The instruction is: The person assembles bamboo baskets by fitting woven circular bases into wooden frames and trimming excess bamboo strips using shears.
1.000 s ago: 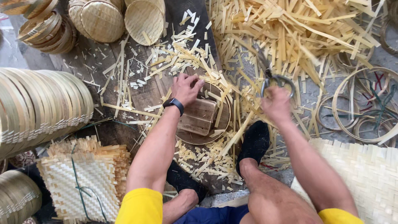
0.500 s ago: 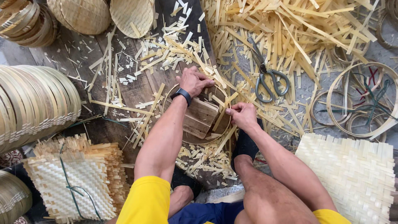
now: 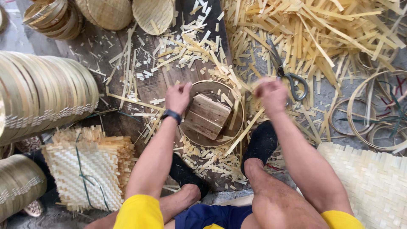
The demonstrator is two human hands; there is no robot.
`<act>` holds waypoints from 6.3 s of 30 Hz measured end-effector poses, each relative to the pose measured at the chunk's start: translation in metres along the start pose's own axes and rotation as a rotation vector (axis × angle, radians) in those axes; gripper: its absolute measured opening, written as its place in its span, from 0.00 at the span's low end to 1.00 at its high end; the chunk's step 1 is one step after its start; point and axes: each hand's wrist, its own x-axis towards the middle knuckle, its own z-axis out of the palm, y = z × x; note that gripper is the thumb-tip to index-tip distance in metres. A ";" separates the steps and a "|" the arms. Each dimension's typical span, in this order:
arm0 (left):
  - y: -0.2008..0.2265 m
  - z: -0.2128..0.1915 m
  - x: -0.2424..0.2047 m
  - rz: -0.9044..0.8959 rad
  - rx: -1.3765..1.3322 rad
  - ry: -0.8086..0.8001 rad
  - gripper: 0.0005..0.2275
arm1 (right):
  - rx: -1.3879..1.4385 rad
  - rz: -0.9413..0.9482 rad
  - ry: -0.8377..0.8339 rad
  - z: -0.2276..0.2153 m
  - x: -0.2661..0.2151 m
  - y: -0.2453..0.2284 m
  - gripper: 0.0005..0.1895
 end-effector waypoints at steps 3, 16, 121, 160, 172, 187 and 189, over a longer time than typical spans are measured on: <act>-0.048 -0.017 -0.008 -0.188 -0.254 -0.201 0.12 | 0.485 0.137 0.011 -0.033 0.003 -0.016 0.10; -0.052 -0.014 -0.004 -0.311 -0.252 -0.147 0.15 | -0.183 0.253 -0.362 -0.006 -0.068 0.053 0.17; 0.136 -0.025 -0.016 0.340 -0.399 -0.198 0.16 | 0.183 0.290 -0.466 -0.052 -0.040 -0.014 0.23; 0.001 -0.074 -0.114 -0.479 -0.755 -0.014 0.13 | 0.237 0.089 -0.385 -0.042 -0.093 0.027 0.20; 0.017 -0.042 -0.189 1.196 0.596 -0.284 0.23 | -0.532 -0.530 0.067 -0.051 -0.120 0.086 0.13; -0.013 -0.080 -0.170 1.245 0.717 -0.230 0.18 | -0.037 -0.284 -0.263 -0.028 -0.121 0.041 0.15; -0.013 -0.079 -0.165 1.191 0.455 -0.197 0.18 | -0.021 -0.263 -0.275 -0.022 -0.117 0.033 0.15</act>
